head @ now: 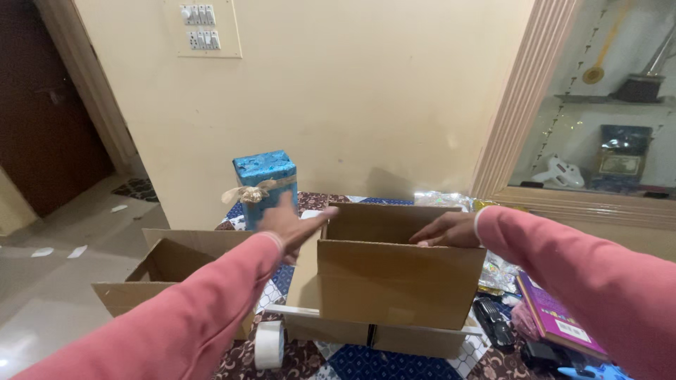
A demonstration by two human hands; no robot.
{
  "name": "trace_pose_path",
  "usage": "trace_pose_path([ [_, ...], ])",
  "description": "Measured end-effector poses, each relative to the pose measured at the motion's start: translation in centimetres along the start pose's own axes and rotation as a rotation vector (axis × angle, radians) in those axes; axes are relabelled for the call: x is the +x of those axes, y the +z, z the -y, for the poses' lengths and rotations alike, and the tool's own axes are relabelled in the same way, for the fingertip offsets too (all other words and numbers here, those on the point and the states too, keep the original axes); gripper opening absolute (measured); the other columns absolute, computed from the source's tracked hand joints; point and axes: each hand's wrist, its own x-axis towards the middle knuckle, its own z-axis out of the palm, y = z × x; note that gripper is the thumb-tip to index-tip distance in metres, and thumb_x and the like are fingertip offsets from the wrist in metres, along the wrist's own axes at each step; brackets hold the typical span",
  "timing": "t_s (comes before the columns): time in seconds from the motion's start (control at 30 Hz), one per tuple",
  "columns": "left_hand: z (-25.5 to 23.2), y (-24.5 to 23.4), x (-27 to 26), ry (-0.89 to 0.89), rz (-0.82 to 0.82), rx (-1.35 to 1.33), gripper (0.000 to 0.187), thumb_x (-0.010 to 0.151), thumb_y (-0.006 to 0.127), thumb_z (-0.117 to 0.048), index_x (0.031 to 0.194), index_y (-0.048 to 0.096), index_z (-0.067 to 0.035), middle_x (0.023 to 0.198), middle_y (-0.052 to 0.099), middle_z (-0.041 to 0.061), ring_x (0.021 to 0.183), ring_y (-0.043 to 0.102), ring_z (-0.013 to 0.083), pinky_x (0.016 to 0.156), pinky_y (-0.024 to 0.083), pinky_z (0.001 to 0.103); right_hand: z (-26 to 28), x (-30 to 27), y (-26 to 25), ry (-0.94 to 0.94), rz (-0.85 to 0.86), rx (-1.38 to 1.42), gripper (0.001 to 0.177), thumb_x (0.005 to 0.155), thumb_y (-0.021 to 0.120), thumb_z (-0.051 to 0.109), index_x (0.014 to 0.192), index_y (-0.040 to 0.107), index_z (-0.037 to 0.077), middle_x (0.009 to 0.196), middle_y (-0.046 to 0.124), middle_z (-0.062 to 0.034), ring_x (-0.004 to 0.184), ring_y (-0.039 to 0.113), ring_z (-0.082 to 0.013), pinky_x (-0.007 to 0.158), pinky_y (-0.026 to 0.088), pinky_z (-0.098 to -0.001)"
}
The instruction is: The person finishes wrapping a blue gift box with a ribbon, then places a purple box and a small pink item into a cardboard box. They close the cardboard box and seal it with clear tape using scissors to cut the tape.
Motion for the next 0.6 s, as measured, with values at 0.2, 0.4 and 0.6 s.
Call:
trace_pose_path([
  [0.2,-3.0,2.4,-0.9,0.024,0.347,-0.010,0.120,0.080,0.076,-0.022,0.162,-0.010,-0.038,0.149,0.046,0.024,0.089,0.066,0.0439,0.062,0.067,0.055,2.5,2.4,1.8,0.348,-0.110,-0.329,0.053,0.089,0.068,0.064,0.132,0.072,0.032,0.156,0.039,-0.0156,0.133,0.049,-0.0413,0.118,0.038,-0.0465],
  [0.4,-0.5,3.6,0.5,0.194,0.359,0.270,0.098,0.075,0.068,-0.025,0.162,0.022,-0.021,0.132,0.065,0.025,0.078,0.078,0.0398,0.063,0.066,0.048,0.6,1.0,2.1,0.348,-0.508,-0.335,0.035,0.062,0.089,0.028,0.096,0.084,0.024,0.145,0.048,-0.0145,0.119,0.062,-0.0363,0.107,0.055,-0.0379],
  [0.6,0.7,3.7,0.2,0.380,0.245,0.476,0.113,0.073,0.087,-0.044,0.156,0.022,-0.005,0.134,0.063,0.025,0.124,0.061,0.0393,0.108,0.048,0.042,-5.6,-2.9,0.8,0.368,-0.754,0.000,0.028,0.069,0.084,0.022,0.097,0.084,0.021,0.100,0.079,-0.0059,0.096,0.076,-0.0258,0.091,0.061,-0.0394],
])
